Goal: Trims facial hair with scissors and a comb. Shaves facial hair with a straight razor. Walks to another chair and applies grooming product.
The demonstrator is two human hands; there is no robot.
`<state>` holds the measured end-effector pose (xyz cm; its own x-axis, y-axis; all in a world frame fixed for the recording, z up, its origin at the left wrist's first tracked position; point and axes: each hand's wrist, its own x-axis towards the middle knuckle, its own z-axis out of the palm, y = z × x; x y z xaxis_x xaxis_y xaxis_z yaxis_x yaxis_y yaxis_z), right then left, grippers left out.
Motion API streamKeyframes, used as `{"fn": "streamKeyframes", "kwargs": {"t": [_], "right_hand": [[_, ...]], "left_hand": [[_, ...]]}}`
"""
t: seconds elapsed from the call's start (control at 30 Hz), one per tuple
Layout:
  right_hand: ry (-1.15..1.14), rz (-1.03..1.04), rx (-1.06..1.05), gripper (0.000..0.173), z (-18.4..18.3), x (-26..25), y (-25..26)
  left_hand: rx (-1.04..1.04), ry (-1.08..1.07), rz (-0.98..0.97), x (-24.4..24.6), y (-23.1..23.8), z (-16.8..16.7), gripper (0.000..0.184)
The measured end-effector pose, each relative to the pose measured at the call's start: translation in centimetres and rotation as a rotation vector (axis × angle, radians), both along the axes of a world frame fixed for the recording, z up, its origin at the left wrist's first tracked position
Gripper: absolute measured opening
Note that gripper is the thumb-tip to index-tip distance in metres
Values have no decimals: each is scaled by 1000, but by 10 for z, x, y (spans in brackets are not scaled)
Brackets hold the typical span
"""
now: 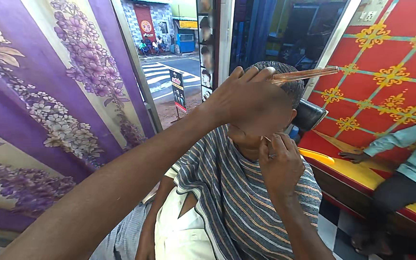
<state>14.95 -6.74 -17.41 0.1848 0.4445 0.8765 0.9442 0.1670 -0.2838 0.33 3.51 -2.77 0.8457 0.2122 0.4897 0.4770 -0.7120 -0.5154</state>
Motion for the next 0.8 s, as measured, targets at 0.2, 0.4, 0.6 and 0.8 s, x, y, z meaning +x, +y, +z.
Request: {"fn": "streamKeyframes", "kwargs": {"t": [0.2, 0.4, 0.6, 0.8], "right_hand": [[87, 147, 160, 19, 2, 15, -17], [165, 212, 150, 19, -4, 22, -37], [203, 212, 122, 18, -11, 42, -47], [282, 192, 120, 18, -14, 48, -49]], "left_hand": [[-219, -454, 53, 3, 20, 23, 74], [-902, -427, 332, 10, 70, 50, 64], [-843, -386, 419, 27, 49, 51, 67], [-719, -330, 508, 48, 17, 61, 71]]}}
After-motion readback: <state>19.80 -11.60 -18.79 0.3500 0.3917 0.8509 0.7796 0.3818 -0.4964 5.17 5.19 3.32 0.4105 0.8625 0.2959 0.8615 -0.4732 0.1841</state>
